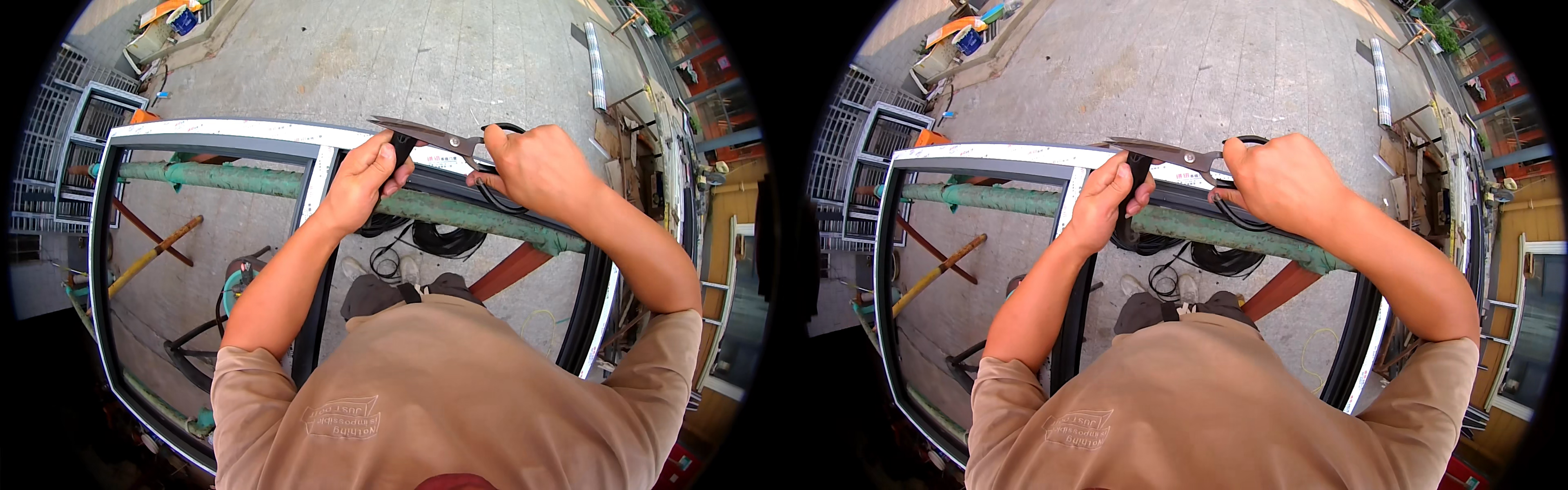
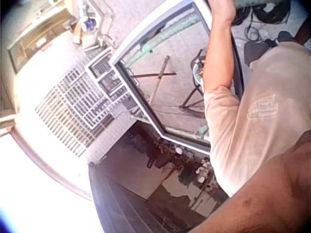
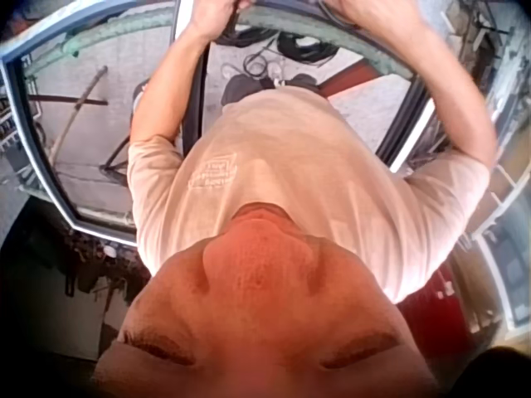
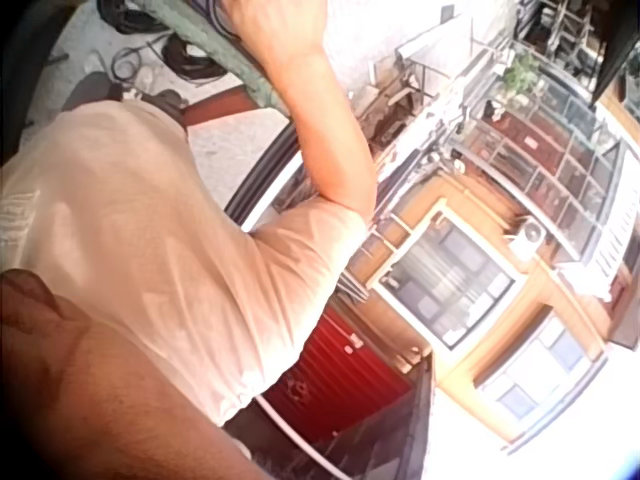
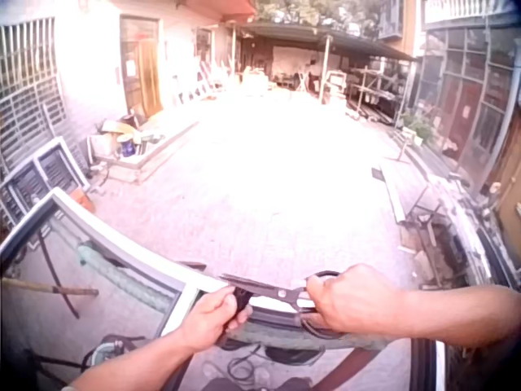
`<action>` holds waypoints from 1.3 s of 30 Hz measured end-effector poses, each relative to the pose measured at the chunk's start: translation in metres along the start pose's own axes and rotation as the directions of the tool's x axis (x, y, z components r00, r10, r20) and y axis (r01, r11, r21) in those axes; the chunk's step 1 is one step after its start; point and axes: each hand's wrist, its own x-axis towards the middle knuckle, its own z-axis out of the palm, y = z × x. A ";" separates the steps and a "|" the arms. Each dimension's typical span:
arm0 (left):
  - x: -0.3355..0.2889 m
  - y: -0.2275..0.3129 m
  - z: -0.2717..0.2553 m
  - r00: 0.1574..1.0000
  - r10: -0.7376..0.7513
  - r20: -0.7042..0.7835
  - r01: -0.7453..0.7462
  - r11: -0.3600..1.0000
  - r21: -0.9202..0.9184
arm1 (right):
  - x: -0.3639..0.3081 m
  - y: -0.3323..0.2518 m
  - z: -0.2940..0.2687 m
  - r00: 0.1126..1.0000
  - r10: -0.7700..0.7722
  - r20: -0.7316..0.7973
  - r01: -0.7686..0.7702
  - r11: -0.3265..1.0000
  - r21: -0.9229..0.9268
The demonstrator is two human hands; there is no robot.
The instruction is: The person applies sealant to a window frame using a caulking gun and then trims a length of black rubber stripping with shears.
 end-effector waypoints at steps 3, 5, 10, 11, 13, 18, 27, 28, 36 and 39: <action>0.002 0.000 0.000 0.997 0.079 0.016 -0.079 0.997 -0.002 | 0.001 0.003 0.005 0.995 0.064 -0.080 -0.059 0.996 0.069; 0.003 0.000 -0.001 0.998 0.060 0.008 -0.060 0.998 -0.035 | 0.003 0.007 0.006 0.989 0.105 -0.106 -0.095 0.990 0.102; 0.002 0.000 -0.006 0.990 0.026 0.140 -0.013 0.996 -0.090 | -0.002 0.015 0.002 0.976 0.181 -0.118 -0.158 0.971 0.179; 0.001 -0.001 -0.005 0.990 0.023 0.139 -0.010 0.996 -0.093 | -0.004 0.014 0.000 0.980 0.166 -0.107 -0.148 0.976 0.160; 0.001 0.000 -0.004 0.990 0.031 0.138 -0.021 0.997 -0.072 | -0.008 0.014 -0.002 0.983 0.166 -0.079 -0.152 0.976 0.156; 0.001 -0.002 -0.003 0.990 0.056 0.131 -0.048 0.997 -0.066 | -0.023 0.008 0.001 0.988 0.133 -0.080 -0.117 0.978 0.172; 0.001 0.000 -0.002 0.992 0.092 0.085 -0.088 0.995 -0.043 | -0.039 -0.037 0.006 0.930 0.365 0.053 -0.348 0.822 0.451; 0.000 0.000 -0.001 0.994 0.092 0.064 -0.091 0.995 -0.032 | -0.040 -0.043 0.007 0.926 0.371 0.063 -0.349 0.784 0.514; -0.005 -0.007 -0.003 0.996 0.085 -0.035 -0.084 0.996 0.033 | -0.050 -0.085 0.017 0.892 0.444 0.088 -0.382 0.634 0.672; -0.002 -0.011 -0.002 0.991 0.119 -0.058 -0.117 0.993 0.028 | -0.054 -0.088 0.027 0.887 0.459 0.052 -0.373 0.646 0.666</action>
